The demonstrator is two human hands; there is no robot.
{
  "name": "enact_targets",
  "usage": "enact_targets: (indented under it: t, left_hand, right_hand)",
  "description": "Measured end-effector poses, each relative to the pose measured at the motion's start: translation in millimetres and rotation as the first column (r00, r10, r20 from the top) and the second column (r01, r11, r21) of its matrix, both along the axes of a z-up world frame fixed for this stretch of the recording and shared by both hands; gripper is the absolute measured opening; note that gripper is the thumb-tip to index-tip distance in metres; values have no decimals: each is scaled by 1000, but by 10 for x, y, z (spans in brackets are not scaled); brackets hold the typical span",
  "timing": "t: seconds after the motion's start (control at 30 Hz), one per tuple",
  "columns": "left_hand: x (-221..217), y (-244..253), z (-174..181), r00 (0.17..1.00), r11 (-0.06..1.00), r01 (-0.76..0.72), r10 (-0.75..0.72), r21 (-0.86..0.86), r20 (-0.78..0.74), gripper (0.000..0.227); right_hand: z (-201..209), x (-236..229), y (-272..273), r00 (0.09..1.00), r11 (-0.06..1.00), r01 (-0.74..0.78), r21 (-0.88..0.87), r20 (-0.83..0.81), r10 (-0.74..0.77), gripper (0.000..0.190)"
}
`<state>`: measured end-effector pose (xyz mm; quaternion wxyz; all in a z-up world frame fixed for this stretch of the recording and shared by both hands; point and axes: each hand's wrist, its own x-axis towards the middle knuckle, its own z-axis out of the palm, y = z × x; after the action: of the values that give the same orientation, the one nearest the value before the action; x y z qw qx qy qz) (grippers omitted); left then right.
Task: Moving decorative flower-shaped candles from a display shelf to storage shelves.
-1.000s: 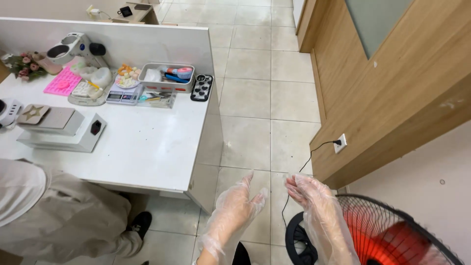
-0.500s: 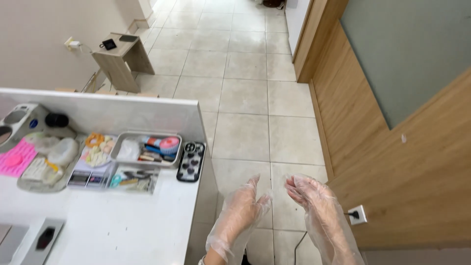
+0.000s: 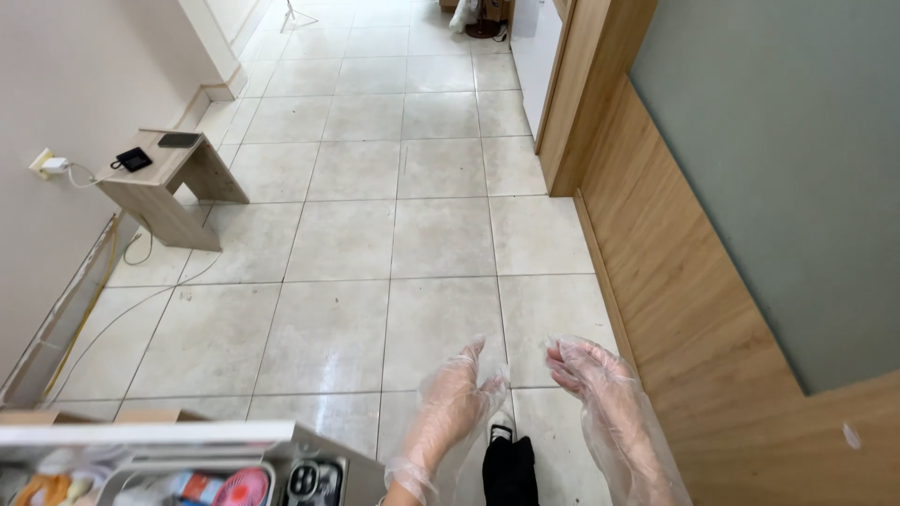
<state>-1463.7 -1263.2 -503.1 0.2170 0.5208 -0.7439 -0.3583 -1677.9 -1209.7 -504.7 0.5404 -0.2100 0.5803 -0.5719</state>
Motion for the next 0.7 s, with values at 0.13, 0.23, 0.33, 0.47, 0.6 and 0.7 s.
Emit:
enact_targets:
  t: [0.13,0.23,0.33,0.47,0.6,0.7]
  left_hand:
    - [-337,-1096,236,986,996,-74,66,44,155,65]
    - [-566,-1889,500,971,978,-175,152,116,184,65]
    - [-573,-2746,-265,945,952,-169,231,256,-233,70]
    - [-666,-3264,472,929,930,-368,368,-12,-34,64]
    - [-581,-4181,-5,931,933,-353,357,-67,73,69]
    - [-552,-4863,-160,918,916,-396,397,-61,-1,61]
  right_hand:
    - [-314,-638,-1245,999,996,-15,-85,-45,11,42]
    - [-258,-974,-2115,999,991,-35,-126,-37,30,44]
    - [-112,-1124,-2864,996,995,-36,-97,-91,28,46]
    - [-180,-1216,-3682,992,993,-43,-113,-124,29,47]
    - [-221,-1219,-4468,995,999,-30,-18,-98,28,47]
    - [-355,-1240,-5128,994,999,-32,-13,-104,31,49]
